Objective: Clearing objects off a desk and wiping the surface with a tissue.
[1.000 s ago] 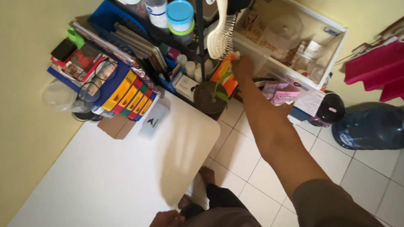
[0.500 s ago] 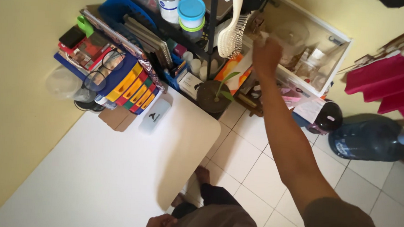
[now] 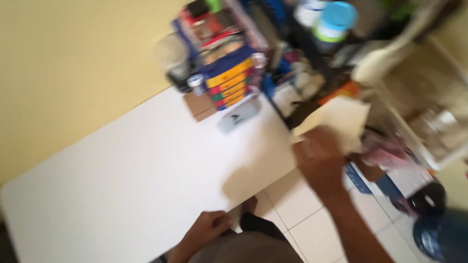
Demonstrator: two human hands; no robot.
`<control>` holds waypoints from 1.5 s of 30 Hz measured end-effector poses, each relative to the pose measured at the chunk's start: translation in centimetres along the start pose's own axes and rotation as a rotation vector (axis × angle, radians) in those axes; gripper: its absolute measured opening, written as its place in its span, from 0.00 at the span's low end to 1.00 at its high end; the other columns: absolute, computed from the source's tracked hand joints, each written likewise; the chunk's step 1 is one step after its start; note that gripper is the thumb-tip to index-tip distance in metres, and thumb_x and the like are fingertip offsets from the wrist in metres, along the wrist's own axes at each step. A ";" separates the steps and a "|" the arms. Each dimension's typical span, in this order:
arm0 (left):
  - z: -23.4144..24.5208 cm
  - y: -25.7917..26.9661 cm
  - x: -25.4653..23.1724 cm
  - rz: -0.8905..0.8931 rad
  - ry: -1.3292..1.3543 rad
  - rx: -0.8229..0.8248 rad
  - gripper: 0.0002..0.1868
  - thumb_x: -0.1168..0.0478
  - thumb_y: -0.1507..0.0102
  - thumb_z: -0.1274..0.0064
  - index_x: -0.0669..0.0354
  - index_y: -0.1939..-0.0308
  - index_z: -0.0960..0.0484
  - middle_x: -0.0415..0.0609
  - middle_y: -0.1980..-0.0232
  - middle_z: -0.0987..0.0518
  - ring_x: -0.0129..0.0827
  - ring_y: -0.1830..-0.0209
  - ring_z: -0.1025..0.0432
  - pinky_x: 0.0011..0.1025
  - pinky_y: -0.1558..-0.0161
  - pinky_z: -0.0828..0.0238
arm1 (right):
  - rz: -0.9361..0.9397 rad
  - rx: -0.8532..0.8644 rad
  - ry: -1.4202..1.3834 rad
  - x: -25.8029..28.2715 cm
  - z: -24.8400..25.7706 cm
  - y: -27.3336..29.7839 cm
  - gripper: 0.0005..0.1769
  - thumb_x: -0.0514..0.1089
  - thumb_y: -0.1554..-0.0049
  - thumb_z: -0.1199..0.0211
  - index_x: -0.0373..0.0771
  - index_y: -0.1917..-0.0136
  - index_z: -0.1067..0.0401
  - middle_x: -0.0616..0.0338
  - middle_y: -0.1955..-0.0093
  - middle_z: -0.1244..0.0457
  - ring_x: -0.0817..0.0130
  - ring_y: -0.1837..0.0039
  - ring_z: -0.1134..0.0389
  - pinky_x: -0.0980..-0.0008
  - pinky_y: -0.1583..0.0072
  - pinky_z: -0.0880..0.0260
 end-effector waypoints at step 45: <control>3.1 16.4 11.1 0.409 0.190 -0.370 0.14 0.51 0.35 0.44 0.58 0.57 0.14 0.47 0.73 0.20 0.31 0.74 0.29 0.33 0.68 0.34 | 0.219 0.401 0.113 5.9 -27.0 14.4 0.48 0.65 0.37 0.46 0.32 0.17 0.52 0.33 0.15 0.60 0.34 0.15 0.62 0.31 0.21 0.67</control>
Point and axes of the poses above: each hand's wrist, its own y-axis away from the middle knuckle, its own z-axis out of the back of the hand, x = y × z, the point moved 6 cm from there along -y, towards the middle knuckle
